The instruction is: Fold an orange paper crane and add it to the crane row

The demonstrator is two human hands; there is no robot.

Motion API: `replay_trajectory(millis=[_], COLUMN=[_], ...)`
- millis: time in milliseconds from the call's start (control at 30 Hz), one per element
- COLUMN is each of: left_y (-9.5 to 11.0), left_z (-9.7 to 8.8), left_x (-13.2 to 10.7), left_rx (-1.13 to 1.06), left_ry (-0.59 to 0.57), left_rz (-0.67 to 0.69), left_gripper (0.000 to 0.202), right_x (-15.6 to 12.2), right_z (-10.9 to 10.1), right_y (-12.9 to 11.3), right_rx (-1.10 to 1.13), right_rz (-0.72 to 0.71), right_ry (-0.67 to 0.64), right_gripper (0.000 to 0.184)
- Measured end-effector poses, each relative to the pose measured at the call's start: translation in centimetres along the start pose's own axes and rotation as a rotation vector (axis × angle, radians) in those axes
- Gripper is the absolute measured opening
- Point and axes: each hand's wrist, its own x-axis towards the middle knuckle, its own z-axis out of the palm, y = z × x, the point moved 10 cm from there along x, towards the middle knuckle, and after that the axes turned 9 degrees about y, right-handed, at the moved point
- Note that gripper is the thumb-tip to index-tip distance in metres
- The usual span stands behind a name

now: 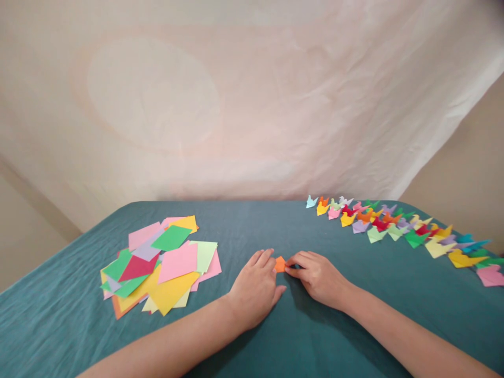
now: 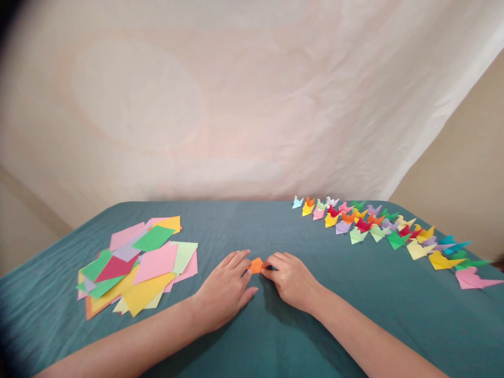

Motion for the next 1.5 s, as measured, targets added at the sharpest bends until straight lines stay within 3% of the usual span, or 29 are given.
replay_trajectory(millis=[267, 433, 600, 933, 1233, 1500], left_y=[0.3, -0.7, -1.5, -1.9, -2.4, -3.1], left_z=[-0.2, 0.4, -0.1, 0.5, 1.0, -0.1], left_x=[0.2, 0.4, 0.4, 0.5, 0.4, 0.1], left_rx=[0.003, -0.028, -0.097, -0.112, -0.034, -0.368], left_ry=[0.037, -0.005, 0.049, 0.071, 0.067, 0.253], left_rz=[0.033, -0.003, -0.035, -0.025, 0.018, -0.024], left_gripper=[0.03, 0.022, 0.016, 0.015, 0.016, 0.022], right_x=[0.1, 0.0, 0.1, 0.4, 0.3, -0.1], right_z=[-0.3, -0.5, -0.9, 0.3, -0.2, -0.8], right_y=[0.0, 0.3, 0.8, 1.3, 1.1, 2.8], right_rx=[0.069, 0.11, 0.108, 0.182, 0.222, 0.203], right_rz=[0.011, 0.043, 0.087, 0.176, 0.169, 0.265], right_ry=[0.062, 0.072, 0.095, -0.04, 0.009, 0.143], right_gripper=[0.023, 0.028, 0.039, 0.044, 0.047, 0.033])
